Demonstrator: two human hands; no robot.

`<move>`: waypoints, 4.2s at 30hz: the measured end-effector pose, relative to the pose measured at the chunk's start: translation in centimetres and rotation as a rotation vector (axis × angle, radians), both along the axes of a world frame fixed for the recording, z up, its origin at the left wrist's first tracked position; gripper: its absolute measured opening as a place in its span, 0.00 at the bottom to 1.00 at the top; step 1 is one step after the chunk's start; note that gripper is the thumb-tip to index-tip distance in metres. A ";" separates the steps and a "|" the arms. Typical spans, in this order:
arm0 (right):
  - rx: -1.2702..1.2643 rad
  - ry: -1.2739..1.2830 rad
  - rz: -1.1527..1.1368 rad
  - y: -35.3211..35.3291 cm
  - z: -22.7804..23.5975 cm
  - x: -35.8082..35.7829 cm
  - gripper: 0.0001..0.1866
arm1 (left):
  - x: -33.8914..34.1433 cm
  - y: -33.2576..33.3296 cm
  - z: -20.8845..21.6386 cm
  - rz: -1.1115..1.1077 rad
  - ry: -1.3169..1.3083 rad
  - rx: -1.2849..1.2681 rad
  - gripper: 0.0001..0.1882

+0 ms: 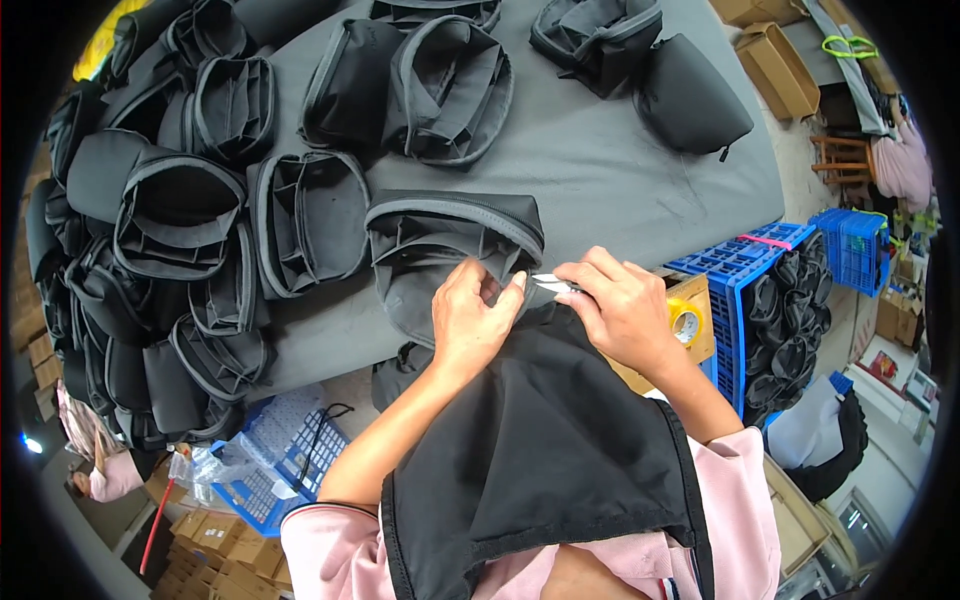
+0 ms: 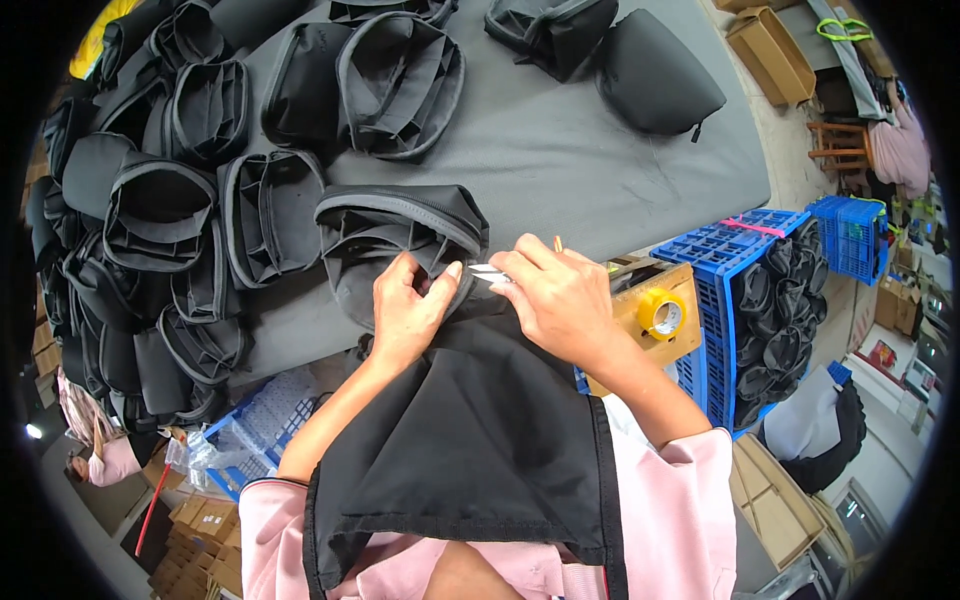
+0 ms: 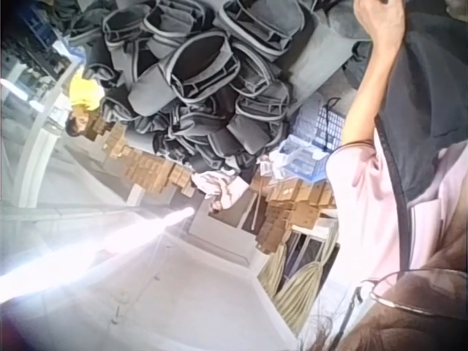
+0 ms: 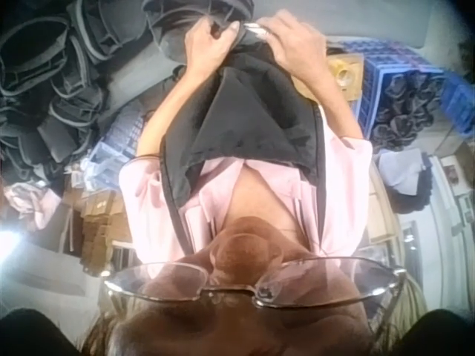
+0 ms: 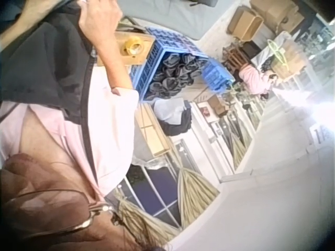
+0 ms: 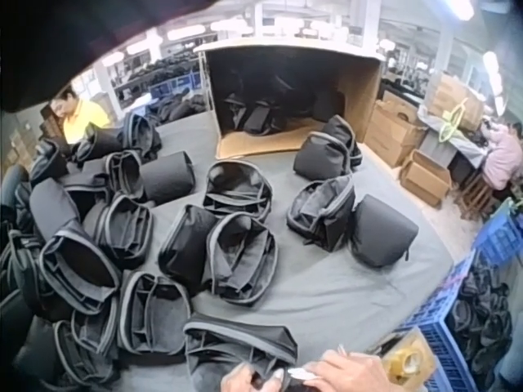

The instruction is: Trim excess thread and sort padded black industrial components in a factory setting.

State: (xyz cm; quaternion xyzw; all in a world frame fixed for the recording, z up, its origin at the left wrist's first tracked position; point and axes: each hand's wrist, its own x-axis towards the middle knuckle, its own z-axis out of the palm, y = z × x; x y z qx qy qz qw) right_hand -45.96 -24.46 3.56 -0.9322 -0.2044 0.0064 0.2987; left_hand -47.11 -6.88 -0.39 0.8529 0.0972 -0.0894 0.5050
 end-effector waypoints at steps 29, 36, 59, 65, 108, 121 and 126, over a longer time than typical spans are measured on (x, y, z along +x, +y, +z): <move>0.274 0.104 -0.039 0.7 -1.8 -2.4 0.11 | 2.5 1.6 -0.9 -0.104 0.340 -0.435 0.12; 0.139 -0.014 0.004 0.6 -1.9 -2.6 0.11 | 2.4 1.5 -0.8 -0.089 0.324 -0.475 0.09; 0.664 0.525 -0.133 2.6 -7.0 -2.4 0.12 | -1.1 3.0 1.7 -0.481 -0.232 0.217 0.26; 0.586 0.411 -0.101 3.8 -8.0 -0.5 0.10 | -0.5 3.4 0.5 -0.373 -0.438 0.347 0.14; 1.142 0.899 -0.348 0.7 -4.3 -1.8 0.10 | -0.5 2.2 0.3 -0.178 0.530 -0.561 0.15; 0.705 0.477 -0.310 1.3 -2.3 -2.4 0.12 | -0.2 3.1 1.0 0.018 0.626 -0.759 0.15; 0.623 0.163 -0.241 1.7 -2.9 -2.3 0.11 | -0.4 3.6 0.5 -0.009 0.608 -0.814 0.12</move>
